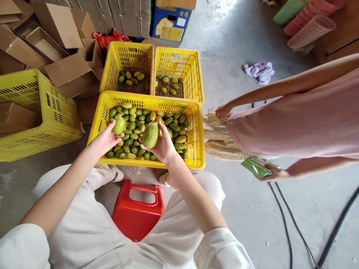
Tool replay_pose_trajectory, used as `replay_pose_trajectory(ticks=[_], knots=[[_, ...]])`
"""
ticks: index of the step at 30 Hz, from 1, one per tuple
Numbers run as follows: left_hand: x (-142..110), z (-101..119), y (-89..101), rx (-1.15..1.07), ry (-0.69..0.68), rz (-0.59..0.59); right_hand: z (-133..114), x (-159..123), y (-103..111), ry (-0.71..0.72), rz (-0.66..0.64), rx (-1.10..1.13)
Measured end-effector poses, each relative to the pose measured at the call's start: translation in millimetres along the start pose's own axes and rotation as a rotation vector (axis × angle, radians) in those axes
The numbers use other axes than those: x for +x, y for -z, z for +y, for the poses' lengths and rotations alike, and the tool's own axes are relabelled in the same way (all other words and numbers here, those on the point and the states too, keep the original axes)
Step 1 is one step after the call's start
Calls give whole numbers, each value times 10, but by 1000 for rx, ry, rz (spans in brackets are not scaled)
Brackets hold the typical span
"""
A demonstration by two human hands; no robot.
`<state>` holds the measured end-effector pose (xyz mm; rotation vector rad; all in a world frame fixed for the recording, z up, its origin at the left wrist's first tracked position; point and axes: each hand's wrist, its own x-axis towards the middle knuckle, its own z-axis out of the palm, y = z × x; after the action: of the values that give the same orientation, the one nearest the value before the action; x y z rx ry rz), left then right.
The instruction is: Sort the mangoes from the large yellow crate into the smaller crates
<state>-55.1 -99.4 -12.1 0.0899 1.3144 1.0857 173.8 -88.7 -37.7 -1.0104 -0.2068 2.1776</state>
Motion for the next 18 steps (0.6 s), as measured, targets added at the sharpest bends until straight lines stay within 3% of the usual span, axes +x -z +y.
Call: replay_pose_trajectory(ticks=[6, 11, 18], knots=[[4, -56, 56, -68, 36, -63, -16, 39, 56, -41, 27, -27], [59, -70, 83, -100, 44, -23, -54, 34, 33, 9, 13, -5], [102, 62, -114, -234, 1, -49, -104, 181, 68, 26, 73, 117]])
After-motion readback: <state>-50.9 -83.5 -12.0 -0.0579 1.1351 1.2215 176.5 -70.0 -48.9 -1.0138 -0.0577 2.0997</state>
